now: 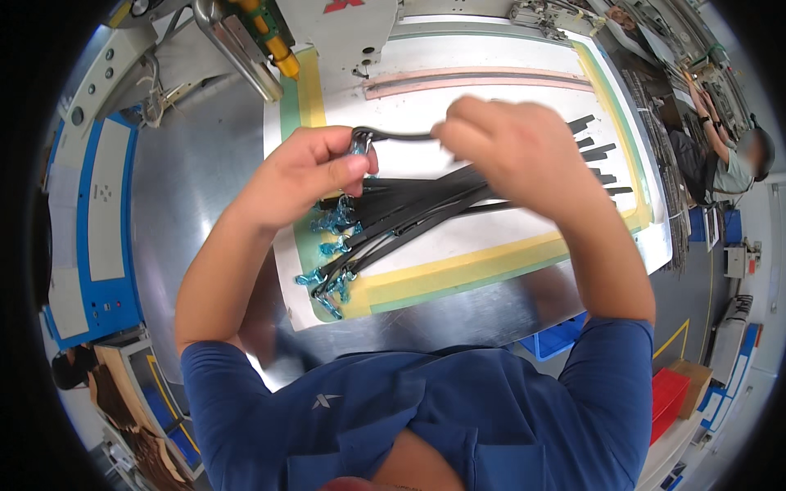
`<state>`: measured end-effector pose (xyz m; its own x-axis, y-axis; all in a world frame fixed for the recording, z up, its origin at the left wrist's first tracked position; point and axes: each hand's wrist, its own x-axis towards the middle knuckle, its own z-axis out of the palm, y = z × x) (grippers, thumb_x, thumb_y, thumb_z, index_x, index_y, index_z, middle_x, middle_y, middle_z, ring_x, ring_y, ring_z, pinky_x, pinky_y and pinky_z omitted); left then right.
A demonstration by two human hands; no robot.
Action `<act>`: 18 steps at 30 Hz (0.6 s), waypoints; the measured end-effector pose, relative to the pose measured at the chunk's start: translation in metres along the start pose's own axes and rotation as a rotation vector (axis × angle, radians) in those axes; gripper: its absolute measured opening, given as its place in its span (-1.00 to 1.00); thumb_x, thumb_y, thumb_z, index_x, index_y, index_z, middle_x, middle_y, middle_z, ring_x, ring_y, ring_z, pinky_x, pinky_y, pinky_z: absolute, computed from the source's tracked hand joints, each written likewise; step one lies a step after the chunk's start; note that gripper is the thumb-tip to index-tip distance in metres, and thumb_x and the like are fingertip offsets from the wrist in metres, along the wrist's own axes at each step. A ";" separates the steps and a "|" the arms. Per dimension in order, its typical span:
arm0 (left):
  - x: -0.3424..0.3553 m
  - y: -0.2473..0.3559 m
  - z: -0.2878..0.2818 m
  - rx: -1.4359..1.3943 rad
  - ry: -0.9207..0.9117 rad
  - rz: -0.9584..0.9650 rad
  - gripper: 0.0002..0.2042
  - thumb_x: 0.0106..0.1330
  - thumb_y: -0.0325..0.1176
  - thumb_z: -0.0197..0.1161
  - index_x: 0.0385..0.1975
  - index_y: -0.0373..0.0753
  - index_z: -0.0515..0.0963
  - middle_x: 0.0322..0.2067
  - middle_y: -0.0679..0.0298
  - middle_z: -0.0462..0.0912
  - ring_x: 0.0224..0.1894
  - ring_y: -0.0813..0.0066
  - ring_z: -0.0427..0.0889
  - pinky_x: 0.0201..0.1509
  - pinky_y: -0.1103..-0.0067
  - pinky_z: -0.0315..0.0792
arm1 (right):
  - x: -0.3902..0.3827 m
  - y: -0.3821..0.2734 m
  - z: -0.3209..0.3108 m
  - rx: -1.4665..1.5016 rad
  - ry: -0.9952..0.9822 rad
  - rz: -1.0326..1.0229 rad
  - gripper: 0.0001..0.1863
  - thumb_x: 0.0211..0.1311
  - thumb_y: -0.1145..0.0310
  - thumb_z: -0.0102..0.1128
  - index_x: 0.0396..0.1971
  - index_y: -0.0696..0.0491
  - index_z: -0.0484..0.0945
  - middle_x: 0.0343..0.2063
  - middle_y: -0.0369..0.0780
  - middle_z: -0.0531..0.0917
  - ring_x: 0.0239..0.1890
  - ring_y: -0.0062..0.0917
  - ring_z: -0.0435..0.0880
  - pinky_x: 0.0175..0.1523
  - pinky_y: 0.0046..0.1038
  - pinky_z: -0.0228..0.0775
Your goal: Sewing black straps using an industrial sewing machine in a workshop.
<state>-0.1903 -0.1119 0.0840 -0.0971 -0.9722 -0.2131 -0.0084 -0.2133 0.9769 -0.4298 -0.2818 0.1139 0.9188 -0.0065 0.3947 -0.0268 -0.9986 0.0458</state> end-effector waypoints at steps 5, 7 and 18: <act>0.049 -0.025 -0.042 0.293 0.118 -0.031 -0.70 0.53 -0.11 0.23 -0.29 -0.25 0.59 -0.47 0.47 0.48 -0.35 0.61 0.42 -0.10 0.60 0.38 | 0.030 0.073 0.036 -0.215 -0.168 0.114 -0.84 0.17 0.49 0.23 -0.24 -0.03 0.60 -0.27 -0.27 0.66 -0.21 -0.31 0.72 -0.22 -0.28 0.54; 0.060 -0.040 -0.048 0.313 0.215 -0.010 -0.70 0.53 -0.14 0.20 -0.29 -0.28 0.57 -0.48 0.43 0.46 -0.35 0.57 0.42 -0.14 0.55 0.38 | 0.038 0.083 0.053 -0.271 -0.259 0.164 -0.82 0.17 0.49 0.27 -0.22 -0.03 0.63 -0.23 -0.26 0.69 -0.15 -0.28 0.72 -0.15 -0.24 0.56; 0.084 -0.071 -0.076 0.767 0.279 0.260 -0.73 0.33 -0.26 0.27 -0.41 -0.40 0.55 -0.44 -0.01 0.51 -0.28 0.02 0.48 -0.13 0.26 0.37 | 0.061 0.071 0.147 0.446 -0.133 0.144 -0.68 0.11 0.46 0.36 -0.08 -0.01 0.69 -0.20 -0.19 0.75 -0.13 -0.18 0.72 -0.04 -0.19 0.55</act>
<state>-0.1219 -0.1860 -0.0040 0.0583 -0.9909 0.1216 -0.7007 0.0461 0.7120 -0.3183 -0.3606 0.0064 0.9613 -0.1238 0.2462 -0.0125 -0.9121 -0.4097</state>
